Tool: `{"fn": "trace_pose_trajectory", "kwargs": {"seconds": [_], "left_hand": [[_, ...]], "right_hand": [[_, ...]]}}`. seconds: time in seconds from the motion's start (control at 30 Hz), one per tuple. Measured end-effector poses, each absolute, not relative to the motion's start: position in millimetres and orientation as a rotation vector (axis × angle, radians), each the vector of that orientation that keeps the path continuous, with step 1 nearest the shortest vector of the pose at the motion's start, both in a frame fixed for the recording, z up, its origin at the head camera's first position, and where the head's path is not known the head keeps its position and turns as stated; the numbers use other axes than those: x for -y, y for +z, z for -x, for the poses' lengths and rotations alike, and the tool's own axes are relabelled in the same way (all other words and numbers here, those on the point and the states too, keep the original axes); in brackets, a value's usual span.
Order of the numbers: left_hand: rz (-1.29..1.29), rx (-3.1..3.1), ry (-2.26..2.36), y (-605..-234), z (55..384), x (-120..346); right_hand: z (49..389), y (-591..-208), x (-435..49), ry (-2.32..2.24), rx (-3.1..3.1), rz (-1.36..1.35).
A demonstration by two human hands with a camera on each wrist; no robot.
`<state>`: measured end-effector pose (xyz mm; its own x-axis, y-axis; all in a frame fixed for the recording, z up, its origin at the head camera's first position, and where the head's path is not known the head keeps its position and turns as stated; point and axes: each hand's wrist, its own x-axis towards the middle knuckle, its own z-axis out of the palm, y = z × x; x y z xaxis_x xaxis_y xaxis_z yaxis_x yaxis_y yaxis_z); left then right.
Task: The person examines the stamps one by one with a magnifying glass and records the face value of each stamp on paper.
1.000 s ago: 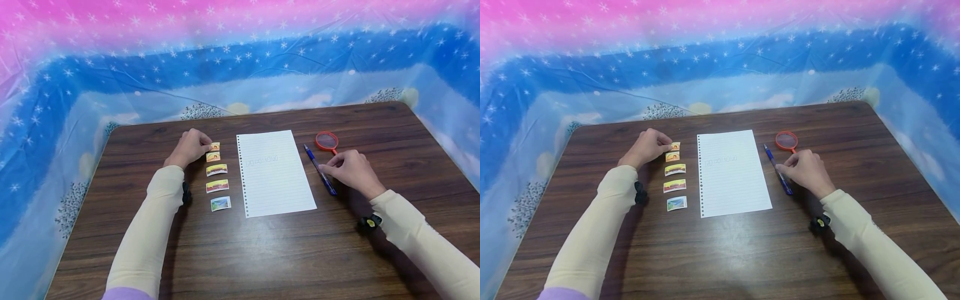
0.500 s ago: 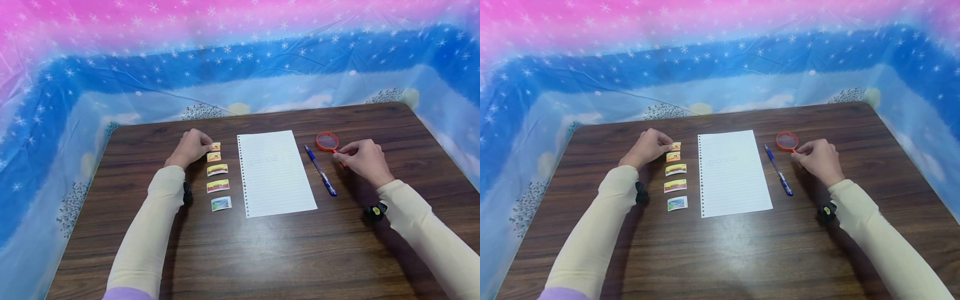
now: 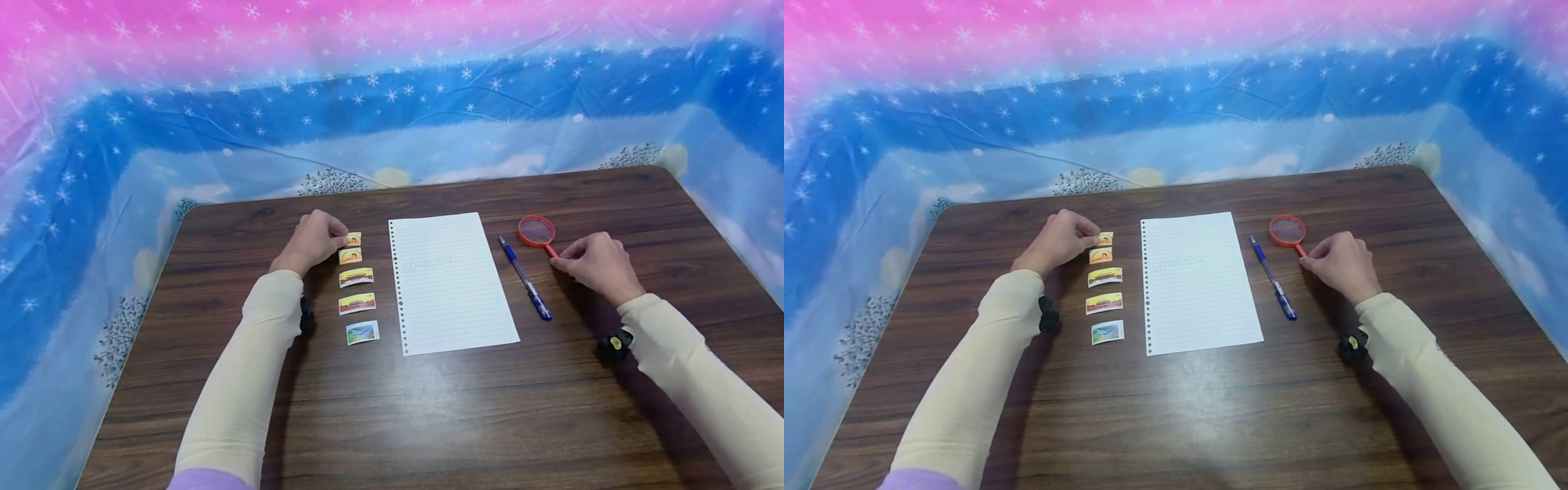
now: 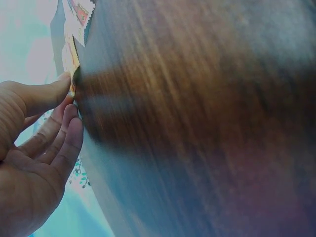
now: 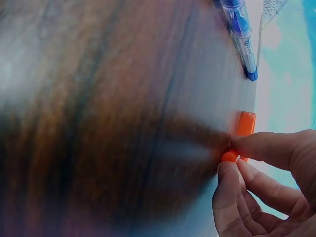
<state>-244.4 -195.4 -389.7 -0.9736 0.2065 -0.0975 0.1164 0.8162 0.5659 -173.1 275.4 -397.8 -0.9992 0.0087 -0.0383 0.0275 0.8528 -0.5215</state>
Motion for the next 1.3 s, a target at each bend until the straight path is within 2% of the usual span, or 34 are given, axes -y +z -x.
{"fn": "trace_pose_trajectory", "kwargs": {"seconds": [0.33, 0.73, 1.3], "left_hand": [[-0.235, -2.826, 0.876, -390.2, 244.5, 196.1], [-0.235, -2.830, 0.872, -391.0, 245.4, 196.4], [-0.209, -2.816, 0.897, -389.9, 244.1, 196.0]], "right_hand": [[179.3, -394.7, -272.0, -0.868, -2.959, 0.014], [202.0, -380.1, -249.7, -0.899, -2.951, 0.079], [244.7, -366.6, -159.7, -0.966, -2.927, 0.238]]}}
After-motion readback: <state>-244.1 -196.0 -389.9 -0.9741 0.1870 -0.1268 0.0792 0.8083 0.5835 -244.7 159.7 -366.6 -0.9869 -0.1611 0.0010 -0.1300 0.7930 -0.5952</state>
